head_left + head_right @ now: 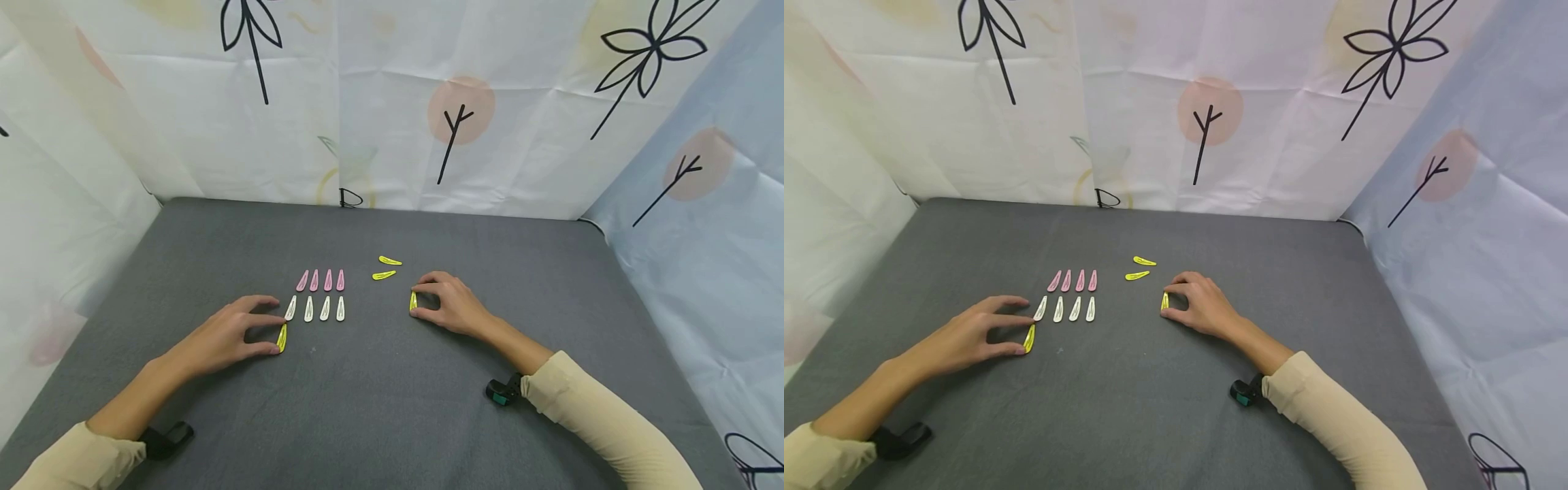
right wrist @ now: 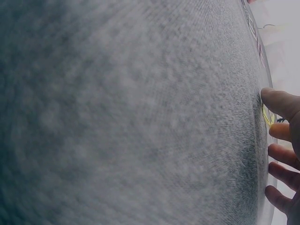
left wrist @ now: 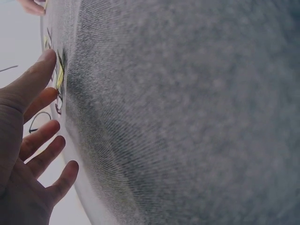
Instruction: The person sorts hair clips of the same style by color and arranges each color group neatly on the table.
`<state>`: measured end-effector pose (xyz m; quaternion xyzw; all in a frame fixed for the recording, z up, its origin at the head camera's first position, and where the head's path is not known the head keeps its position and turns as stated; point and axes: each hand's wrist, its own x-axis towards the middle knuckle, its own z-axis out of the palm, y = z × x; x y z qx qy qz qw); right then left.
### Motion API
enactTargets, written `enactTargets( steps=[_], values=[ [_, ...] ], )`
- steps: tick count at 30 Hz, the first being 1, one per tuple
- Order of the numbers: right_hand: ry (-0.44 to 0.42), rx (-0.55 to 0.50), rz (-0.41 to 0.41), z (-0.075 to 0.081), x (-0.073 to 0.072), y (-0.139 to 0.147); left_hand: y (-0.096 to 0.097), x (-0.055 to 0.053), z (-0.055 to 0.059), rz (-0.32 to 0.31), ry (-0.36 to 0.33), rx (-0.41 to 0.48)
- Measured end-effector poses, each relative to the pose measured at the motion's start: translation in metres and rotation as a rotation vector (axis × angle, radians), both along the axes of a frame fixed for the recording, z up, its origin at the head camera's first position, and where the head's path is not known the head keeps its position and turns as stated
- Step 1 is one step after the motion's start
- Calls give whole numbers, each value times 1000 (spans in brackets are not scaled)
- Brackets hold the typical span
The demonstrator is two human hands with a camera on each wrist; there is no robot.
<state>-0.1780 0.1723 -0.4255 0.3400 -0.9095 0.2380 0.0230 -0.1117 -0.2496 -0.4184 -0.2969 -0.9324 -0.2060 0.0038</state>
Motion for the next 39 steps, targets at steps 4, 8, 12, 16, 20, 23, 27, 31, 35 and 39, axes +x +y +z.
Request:
enactTargets(
  steps=[4,8,12,16,20,23,27,31,35,39],
  values=[
    [-3,1,-3,0,0,0,0,0,-1,-7,1,-3],
    [-5,6,-6,0,0,0,0,0,-2,-13,4,-4],
    [-8,12,-4,0,0,0,0,0,-2,-13,4,-10],
    [-7,18,0,1,-1,0,-2,0,-3,-20,13,-14],
    [-16,25,5,2,-1,0,-2,0,-4,-27,33,-30],
    [-31,25,7,4,0,0,-3,0,-4,-31,43,-40],
    [-38,33,1,5,0,1,-3,0,-6,-36,55,-44],
    [-32,62,-12,5,0,0,-4,0,-7,-41,79,-45],
    [-39,69,-20,4,-1,0,-4,0,-8,-45,98,-40],
    [-53,63,-11,5,-2,0,-4,0,-7,-51,95,-36]
  ],
)
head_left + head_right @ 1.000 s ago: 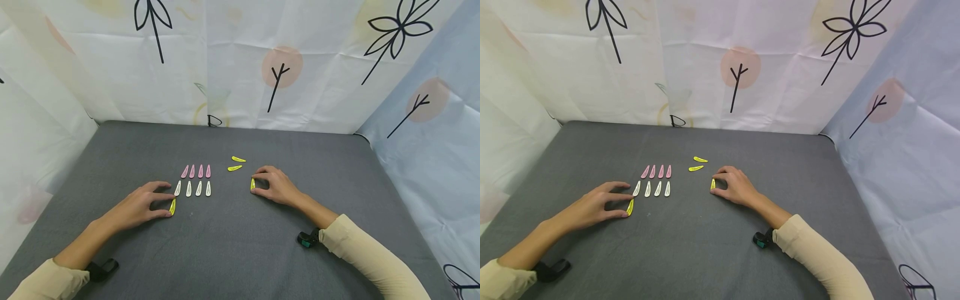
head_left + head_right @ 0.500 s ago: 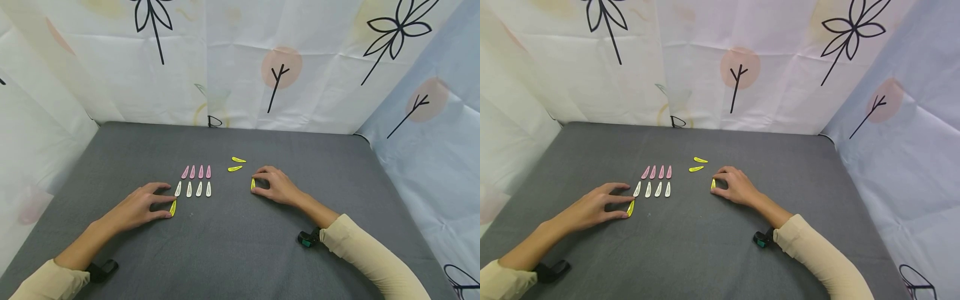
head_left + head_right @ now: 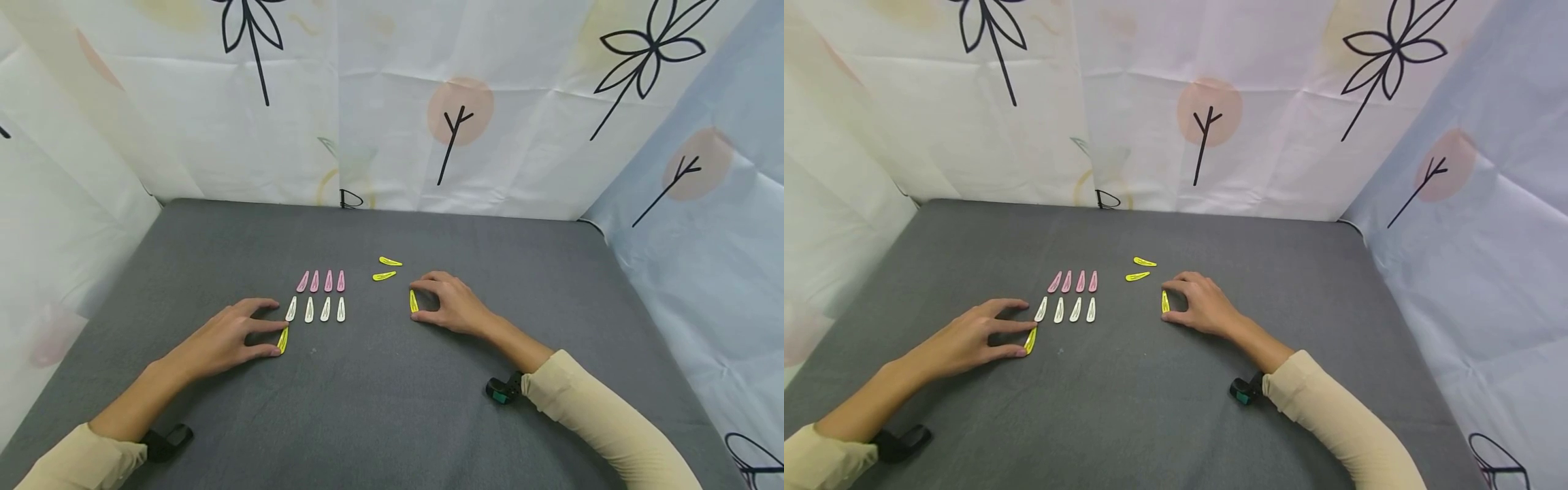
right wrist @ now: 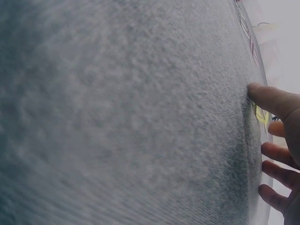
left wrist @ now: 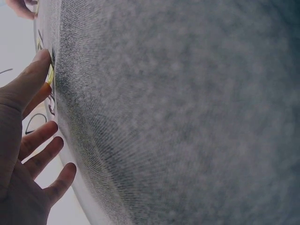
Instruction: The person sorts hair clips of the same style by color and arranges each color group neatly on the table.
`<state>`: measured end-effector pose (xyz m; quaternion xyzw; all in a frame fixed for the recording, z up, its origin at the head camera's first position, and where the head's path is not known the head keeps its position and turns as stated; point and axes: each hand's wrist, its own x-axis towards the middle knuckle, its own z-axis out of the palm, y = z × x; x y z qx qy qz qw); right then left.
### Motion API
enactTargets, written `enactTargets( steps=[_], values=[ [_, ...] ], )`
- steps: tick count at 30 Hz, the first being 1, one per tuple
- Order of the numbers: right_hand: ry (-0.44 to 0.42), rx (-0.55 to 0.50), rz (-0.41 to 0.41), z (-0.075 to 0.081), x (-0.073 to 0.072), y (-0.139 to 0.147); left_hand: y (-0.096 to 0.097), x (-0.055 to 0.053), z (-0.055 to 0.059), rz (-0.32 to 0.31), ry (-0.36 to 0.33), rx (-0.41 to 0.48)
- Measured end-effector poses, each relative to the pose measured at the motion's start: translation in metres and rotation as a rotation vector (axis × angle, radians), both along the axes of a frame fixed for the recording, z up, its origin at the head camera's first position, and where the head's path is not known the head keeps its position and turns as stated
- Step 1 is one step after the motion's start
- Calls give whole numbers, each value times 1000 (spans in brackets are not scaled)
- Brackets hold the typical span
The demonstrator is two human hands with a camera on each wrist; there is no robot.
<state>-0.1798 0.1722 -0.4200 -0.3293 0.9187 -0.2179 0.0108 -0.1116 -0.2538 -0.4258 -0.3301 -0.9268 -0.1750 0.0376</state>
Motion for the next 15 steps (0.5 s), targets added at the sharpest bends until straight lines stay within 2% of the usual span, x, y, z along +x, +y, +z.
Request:
enactTargets(
  steps=[15],
  values=[
    [-57,2,38,1,-8,3,-1,0,0,-1,6,-1]
  ],
)
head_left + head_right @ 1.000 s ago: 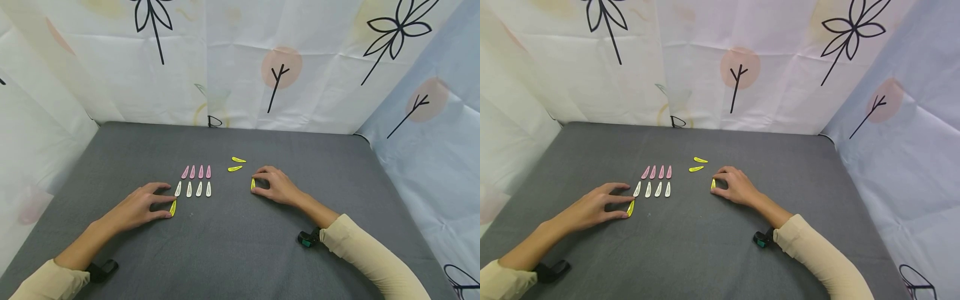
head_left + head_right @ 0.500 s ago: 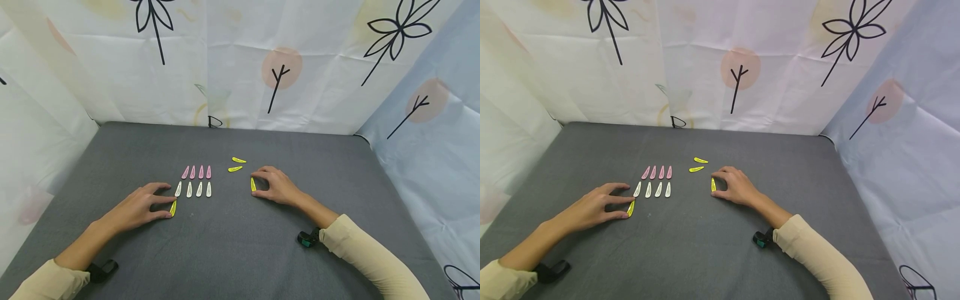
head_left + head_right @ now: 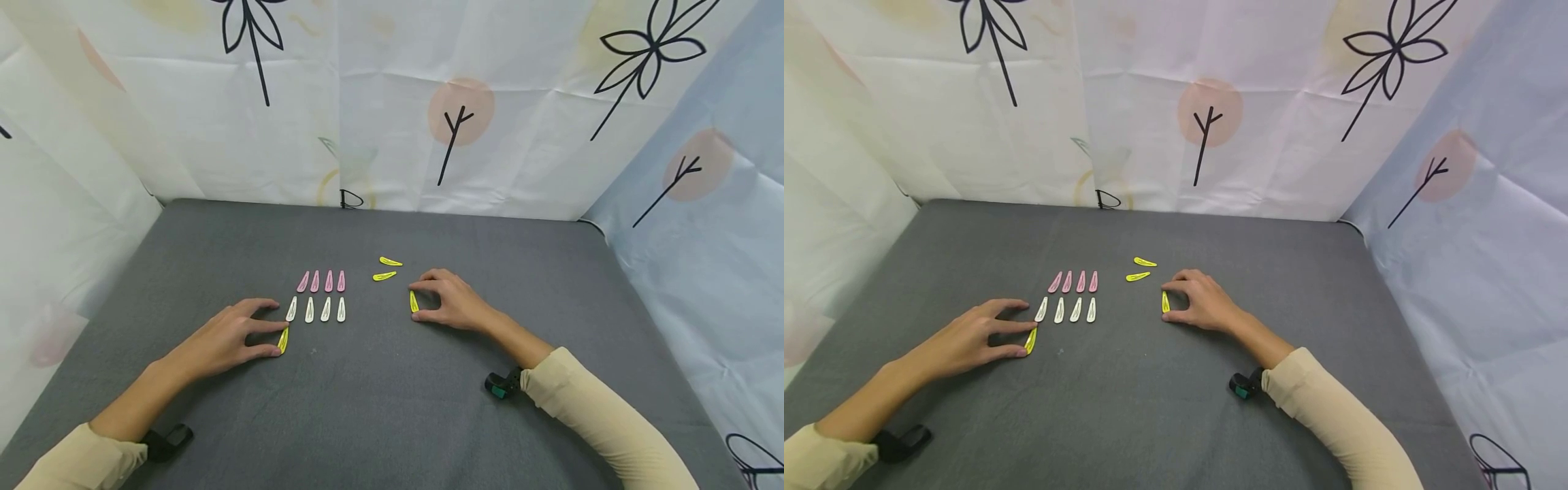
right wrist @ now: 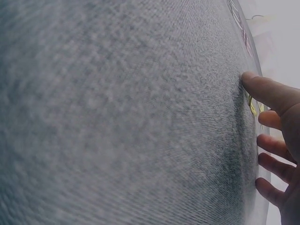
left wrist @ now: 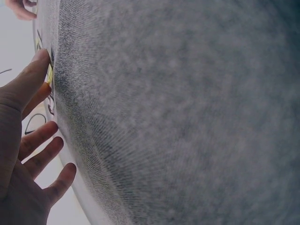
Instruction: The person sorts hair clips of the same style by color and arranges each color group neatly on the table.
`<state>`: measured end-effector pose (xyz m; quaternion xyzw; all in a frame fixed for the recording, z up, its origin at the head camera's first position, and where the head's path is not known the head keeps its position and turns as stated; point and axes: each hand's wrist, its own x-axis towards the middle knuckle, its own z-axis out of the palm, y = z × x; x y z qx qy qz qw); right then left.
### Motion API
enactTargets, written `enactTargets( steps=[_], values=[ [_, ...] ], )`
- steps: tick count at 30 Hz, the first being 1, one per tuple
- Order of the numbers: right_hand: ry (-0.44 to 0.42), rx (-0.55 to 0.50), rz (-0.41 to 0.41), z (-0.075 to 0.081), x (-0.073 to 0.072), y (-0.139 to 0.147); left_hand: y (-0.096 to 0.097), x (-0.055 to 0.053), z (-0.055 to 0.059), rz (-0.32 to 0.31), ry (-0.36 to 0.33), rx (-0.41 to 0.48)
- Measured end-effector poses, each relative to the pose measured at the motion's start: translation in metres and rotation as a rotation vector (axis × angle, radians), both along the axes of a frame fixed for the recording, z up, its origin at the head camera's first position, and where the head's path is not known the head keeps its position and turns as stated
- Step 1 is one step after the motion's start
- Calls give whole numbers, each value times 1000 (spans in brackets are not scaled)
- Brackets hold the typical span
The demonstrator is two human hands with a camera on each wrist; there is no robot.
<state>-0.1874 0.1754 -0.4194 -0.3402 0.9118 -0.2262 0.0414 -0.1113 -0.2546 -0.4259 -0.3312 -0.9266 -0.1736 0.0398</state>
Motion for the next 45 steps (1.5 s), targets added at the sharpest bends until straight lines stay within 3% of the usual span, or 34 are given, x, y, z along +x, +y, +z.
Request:
enactTargets(
  steps=[7,18,37,45],
  values=[
    [6,-15,3,0,-1,-1,1,0,0,2,7,-2],
    [-55,-39,-26,1,-2,-14,1,0,3,8,-23,-15],
    [88,-66,125,-2,30,-108,0,0,1,17,-32,-33],
    [131,5,137,-1,43,-143,0,-1,1,19,-40,-44]
  ],
)
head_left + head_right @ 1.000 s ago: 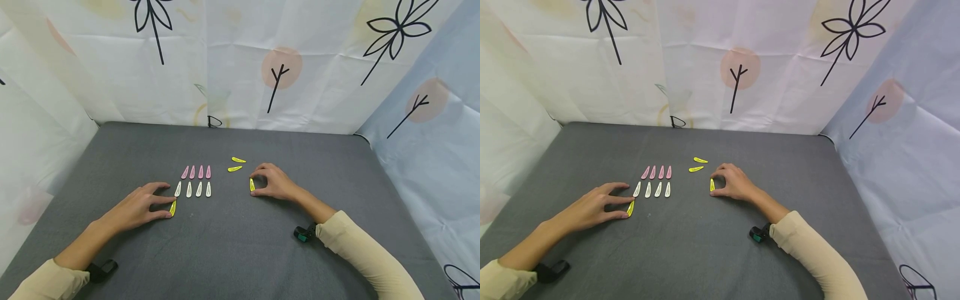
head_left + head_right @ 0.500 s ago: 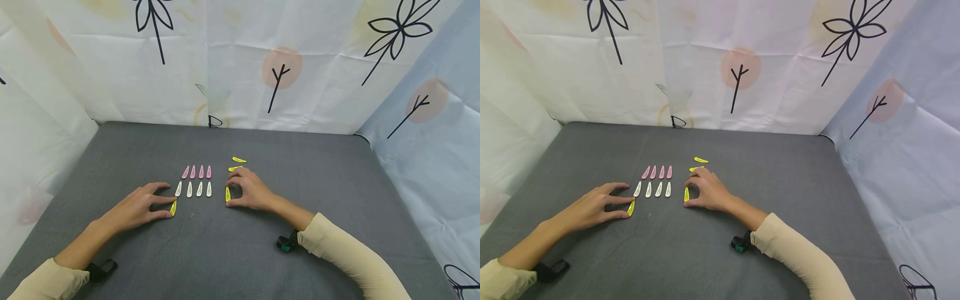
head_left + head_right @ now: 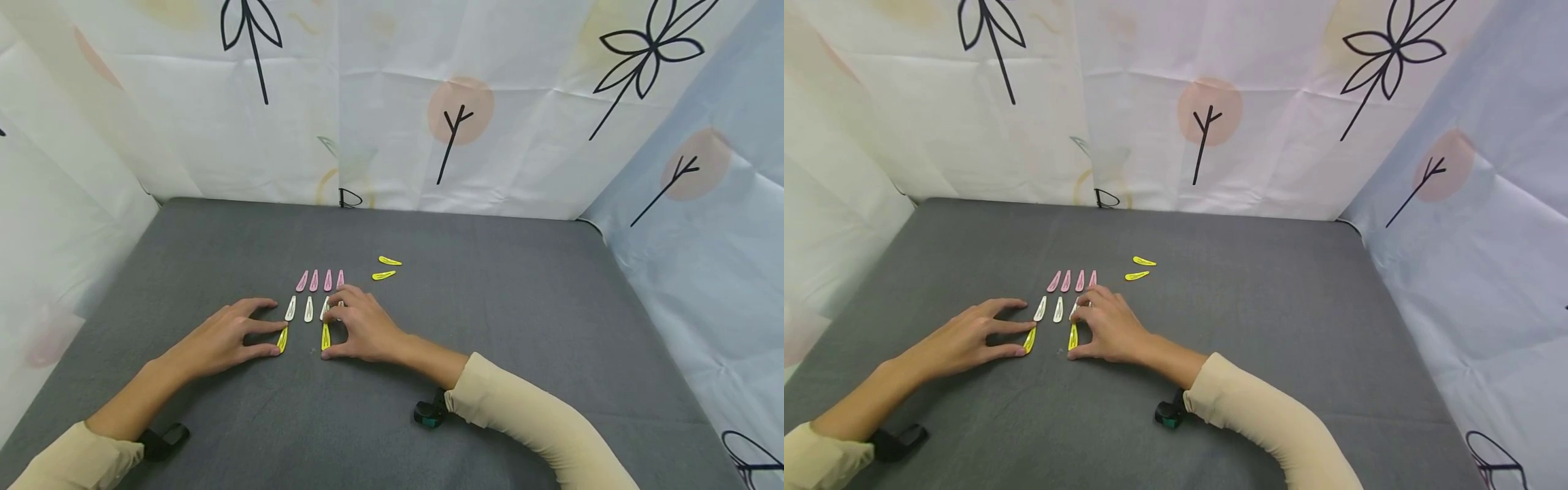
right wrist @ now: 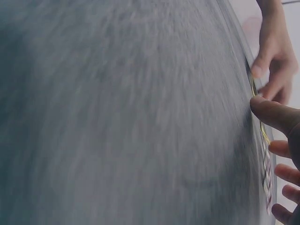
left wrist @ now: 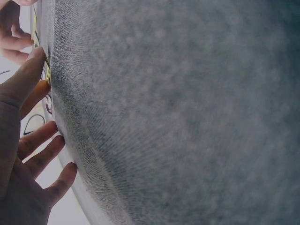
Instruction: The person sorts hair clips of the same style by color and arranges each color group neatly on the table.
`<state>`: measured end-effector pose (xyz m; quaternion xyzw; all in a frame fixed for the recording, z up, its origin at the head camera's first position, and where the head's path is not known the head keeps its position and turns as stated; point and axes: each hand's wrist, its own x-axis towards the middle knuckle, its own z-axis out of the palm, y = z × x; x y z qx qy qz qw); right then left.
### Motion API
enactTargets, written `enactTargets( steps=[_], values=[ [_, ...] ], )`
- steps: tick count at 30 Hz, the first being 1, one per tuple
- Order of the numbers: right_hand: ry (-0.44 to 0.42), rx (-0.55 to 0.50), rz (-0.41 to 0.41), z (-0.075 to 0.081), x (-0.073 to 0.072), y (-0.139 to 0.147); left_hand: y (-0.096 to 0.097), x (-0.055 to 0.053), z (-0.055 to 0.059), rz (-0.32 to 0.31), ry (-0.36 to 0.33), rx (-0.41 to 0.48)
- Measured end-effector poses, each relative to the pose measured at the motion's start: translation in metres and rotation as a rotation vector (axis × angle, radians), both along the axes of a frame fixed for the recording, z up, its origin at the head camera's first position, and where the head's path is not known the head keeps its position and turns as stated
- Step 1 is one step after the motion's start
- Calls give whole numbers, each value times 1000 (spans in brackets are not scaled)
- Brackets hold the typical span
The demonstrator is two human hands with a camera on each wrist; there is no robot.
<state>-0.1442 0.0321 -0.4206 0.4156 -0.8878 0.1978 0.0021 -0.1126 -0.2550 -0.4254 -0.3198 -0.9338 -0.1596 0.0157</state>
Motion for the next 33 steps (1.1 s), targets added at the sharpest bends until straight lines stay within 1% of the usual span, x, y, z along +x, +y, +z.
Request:
enactTargets(
  steps=[6,11,13,24,28,33],
  values=[
    [32,30,-3,-1,7,-19,0,0,2,-10,-1,7],
    [97,41,-17,-3,11,-30,-1,0,3,-9,-16,12],
    [110,42,-21,-4,12,-33,-1,-1,3,-11,-16,13],
    [93,38,-38,-6,12,-36,-1,-1,3,-10,-20,5],
    [99,39,-43,-6,12,-34,-1,-1,3,-8,-24,2],
    [83,38,-88,-4,7,-23,-1,-1,2,-9,-17,7]
  ],
)
